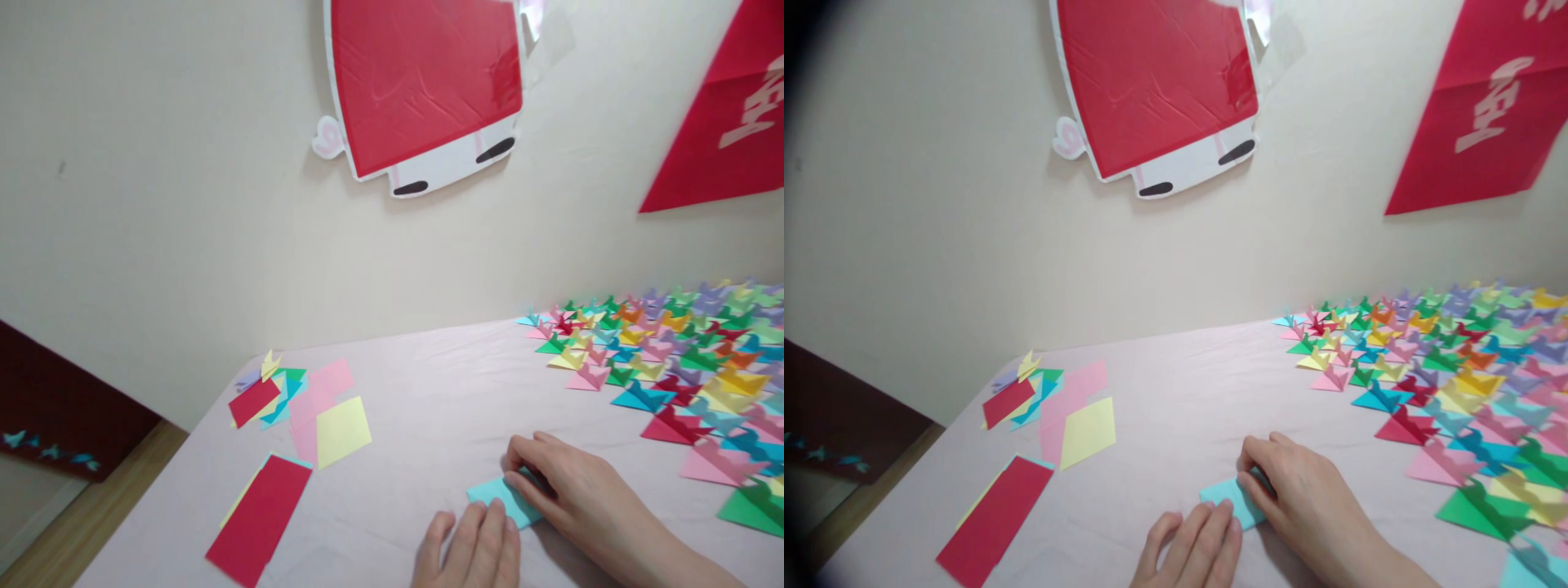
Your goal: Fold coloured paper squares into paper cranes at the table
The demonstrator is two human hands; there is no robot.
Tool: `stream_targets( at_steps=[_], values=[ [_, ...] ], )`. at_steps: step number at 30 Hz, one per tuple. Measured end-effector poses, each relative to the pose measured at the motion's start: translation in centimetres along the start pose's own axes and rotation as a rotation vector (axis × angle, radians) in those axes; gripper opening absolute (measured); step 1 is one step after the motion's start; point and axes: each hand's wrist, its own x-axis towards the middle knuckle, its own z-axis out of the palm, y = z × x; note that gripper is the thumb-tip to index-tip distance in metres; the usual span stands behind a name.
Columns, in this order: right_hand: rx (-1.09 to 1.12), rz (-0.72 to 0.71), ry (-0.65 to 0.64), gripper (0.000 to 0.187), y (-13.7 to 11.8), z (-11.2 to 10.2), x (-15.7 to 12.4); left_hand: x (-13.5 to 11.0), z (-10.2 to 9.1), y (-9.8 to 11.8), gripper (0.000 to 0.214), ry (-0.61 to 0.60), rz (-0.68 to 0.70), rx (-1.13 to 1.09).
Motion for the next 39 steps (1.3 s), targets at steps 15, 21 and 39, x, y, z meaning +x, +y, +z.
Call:
stream_targets(
  at_steps=[15,21,39],
  values=[
    [-0.035,-0.028,0.082,0.017,0.4,0.9,-0.1,2.4,-1.8,-0.9,0.018,0.188,0.06,0.141],
    [-0.063,-0.002,0.061,0.018,0.5,0.9,0.0,2.7,-2.1,-1.0,0.017,0.187,0.069,0.116],
    [0.056,-0.052,0.065,0.029,-1.5,0.2,-2.4,5.2,-3.8,-0.8,0.017,0.224,-0.006,0.044]
  ],
)
